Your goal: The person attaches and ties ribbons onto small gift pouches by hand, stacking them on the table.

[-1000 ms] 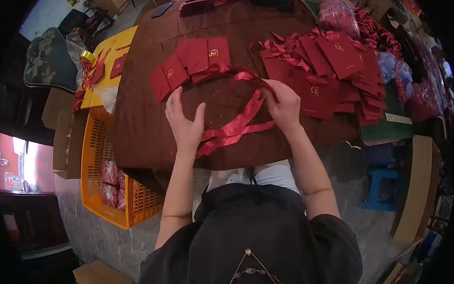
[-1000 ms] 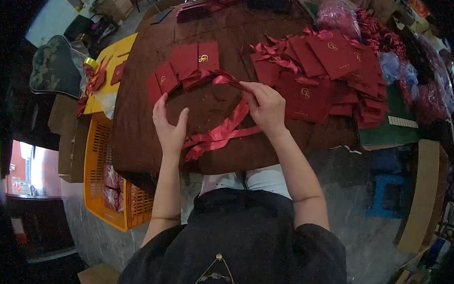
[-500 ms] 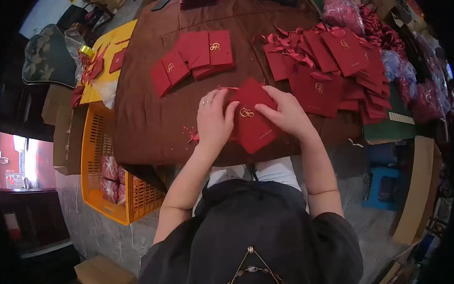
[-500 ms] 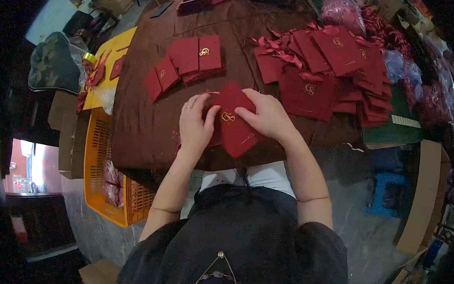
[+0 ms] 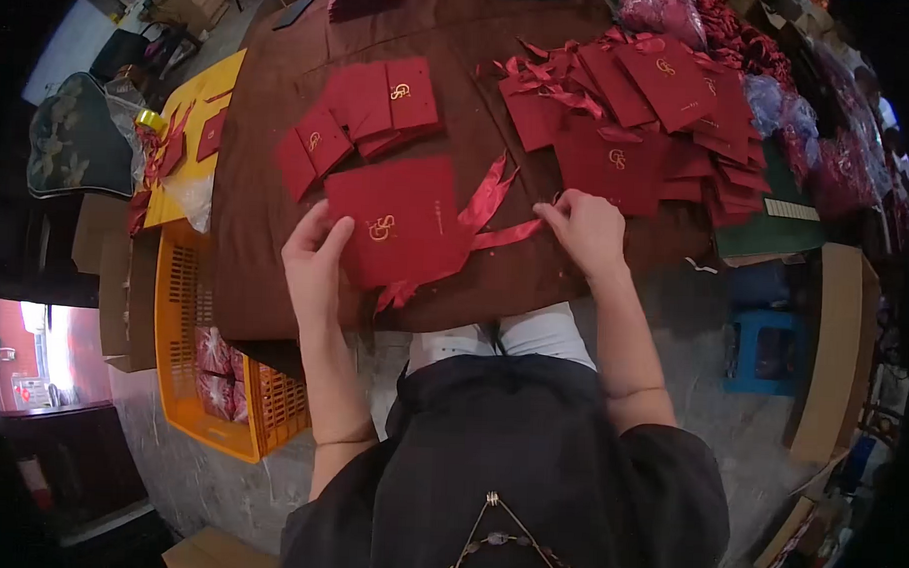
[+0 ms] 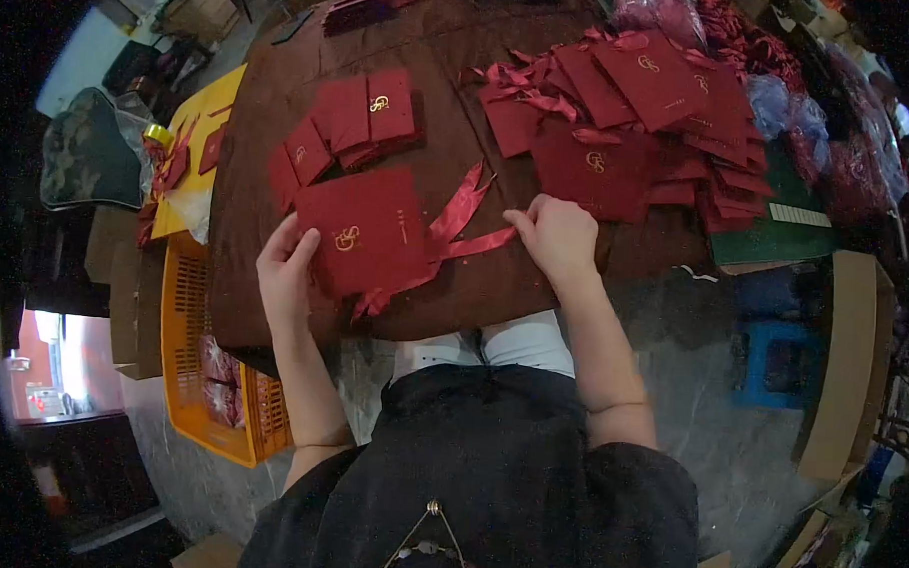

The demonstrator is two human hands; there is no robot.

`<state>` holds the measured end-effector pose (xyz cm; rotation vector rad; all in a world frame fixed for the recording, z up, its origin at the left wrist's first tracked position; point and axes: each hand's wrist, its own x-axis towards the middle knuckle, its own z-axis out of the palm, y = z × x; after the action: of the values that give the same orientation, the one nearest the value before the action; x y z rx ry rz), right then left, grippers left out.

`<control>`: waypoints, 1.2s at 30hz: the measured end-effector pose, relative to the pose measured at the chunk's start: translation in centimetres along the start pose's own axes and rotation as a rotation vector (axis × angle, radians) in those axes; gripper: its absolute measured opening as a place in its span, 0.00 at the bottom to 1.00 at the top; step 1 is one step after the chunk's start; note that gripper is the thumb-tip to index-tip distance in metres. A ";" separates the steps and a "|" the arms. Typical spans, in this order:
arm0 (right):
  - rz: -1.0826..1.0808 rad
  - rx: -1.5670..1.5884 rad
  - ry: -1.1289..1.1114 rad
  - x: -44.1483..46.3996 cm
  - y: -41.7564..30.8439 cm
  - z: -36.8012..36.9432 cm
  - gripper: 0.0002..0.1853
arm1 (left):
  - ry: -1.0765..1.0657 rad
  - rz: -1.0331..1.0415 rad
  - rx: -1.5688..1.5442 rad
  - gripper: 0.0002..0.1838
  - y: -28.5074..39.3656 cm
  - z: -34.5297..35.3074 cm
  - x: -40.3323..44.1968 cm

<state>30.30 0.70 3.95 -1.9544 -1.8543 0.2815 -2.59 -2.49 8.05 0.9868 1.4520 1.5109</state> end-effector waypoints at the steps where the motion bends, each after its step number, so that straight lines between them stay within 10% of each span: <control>1: 0.035 -0.073 -0.012 -0.3 0.2 1.0 0.25 | 0.001 0.042 -0.022 0.21 -0.7 -1.2 0.3; 7: 0.135 -0.165 0.008 1.2 0.7 4.8 0.20 | 0.004 0.005 -0.119 0.25 -1.3 -1.8 -0.9; 9: -0.129 0.022 0.170 1.7 0.3 4.7 0.13 | -0.019 -0.037 -0.111 0.24 -0.8 -1.1 -1.7; 15: -0.089 1.244 -0.009 2.6 -4.5 0.7 0.10 | -0.044 -0.044 -0.146 0.21 -1.6 1.2 -2.7; 36: -0.689 0.620 0.148 -2.1 -12.2 0.9 0.07 | -0.140 0.013 -0.067 0.11 -0.9 3.6 -4.4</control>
<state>18.74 -1.08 8.16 -0.8520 -1.9118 0.4111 2.43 -5.18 7.25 1.0410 1.2908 1.4601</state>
